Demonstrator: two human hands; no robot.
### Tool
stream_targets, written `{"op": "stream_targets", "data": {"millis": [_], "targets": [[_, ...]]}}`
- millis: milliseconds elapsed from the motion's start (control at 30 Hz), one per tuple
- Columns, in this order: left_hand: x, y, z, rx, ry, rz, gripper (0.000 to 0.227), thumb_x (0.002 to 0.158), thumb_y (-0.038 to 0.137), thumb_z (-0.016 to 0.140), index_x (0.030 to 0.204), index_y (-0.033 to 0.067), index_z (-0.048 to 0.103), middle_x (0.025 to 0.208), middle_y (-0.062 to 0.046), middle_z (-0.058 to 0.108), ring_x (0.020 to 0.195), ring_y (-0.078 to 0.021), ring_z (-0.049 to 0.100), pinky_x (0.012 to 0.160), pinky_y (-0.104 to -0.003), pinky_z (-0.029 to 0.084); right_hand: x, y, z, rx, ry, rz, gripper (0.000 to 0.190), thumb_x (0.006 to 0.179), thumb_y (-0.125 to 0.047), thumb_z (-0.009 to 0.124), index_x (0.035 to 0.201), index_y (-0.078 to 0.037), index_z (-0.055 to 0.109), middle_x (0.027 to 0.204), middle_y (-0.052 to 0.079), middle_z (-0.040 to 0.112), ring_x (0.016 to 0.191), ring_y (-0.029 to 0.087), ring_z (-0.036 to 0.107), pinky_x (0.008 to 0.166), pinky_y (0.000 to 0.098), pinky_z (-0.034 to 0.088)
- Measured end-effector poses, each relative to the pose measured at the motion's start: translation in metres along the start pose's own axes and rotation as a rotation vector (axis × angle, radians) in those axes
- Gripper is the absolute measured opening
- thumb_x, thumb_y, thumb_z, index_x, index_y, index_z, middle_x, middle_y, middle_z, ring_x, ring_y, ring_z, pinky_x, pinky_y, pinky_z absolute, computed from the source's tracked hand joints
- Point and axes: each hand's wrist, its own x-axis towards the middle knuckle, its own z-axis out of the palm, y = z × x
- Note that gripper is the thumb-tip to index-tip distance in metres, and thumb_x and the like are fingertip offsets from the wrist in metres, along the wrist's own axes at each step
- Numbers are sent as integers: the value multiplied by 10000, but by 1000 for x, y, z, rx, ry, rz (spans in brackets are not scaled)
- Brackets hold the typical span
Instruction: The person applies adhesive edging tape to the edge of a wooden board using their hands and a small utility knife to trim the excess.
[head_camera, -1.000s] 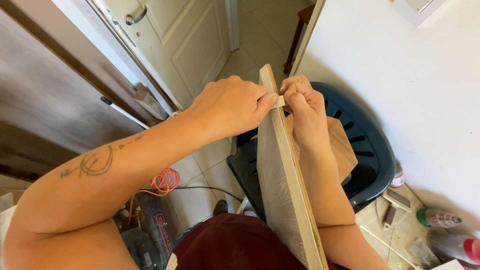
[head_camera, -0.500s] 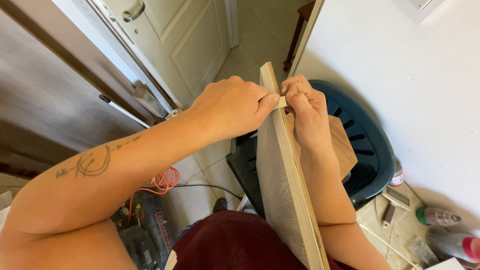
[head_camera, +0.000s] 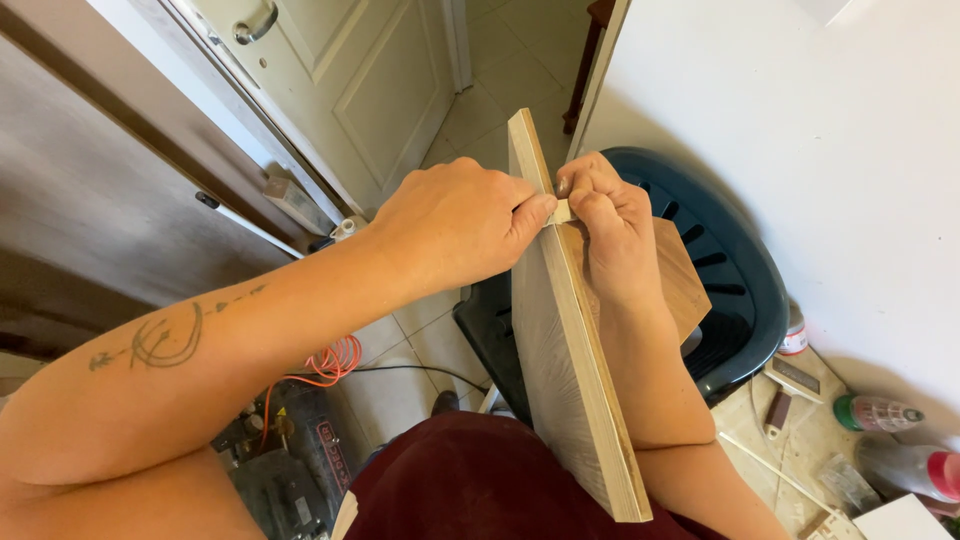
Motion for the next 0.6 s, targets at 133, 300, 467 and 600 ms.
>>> {"op": "stream_targets", "data": {"millis": [133,300,467,600], "targets": [[-4,2,2,3,-7,-4,524,1056,434,343,696,177,622,567,-63,621,632,-321,672,658,-423,538,-3,-5,0,2,-18,-5,274,902,-88,528,640,-87,449,888,80,514,823,124,423,696,260,329],[-8,4,5,5,-1,-2,525,1059,434,336,685,181,605,564,-54,622,625,-311,671,669,-419,545,-7,-4,-2,-7,-25,-15,295,917,-101,529,644,-99,417,893,80,521,837,122,421,710,263,326],[-13,7,4,-6,-4,3,521,1065,415,337,699,179,624,560,-48,628,609,-293,673,646,-403,547,-10,-4,-3,0,-35,-8,303,908,-104,534,627,-100,419,883,84,524,824,118,421,696,260,324],[-17,7,3,-8,-4,-1,515,1062,414,337,699,176,615,555,-48,620,608,-289,670,650,-403,547,-11,-5,-1,12,-51,-8,303,911,-98,524,635,-104,399,882,81,505,825,114,408,677,253,324]]}}
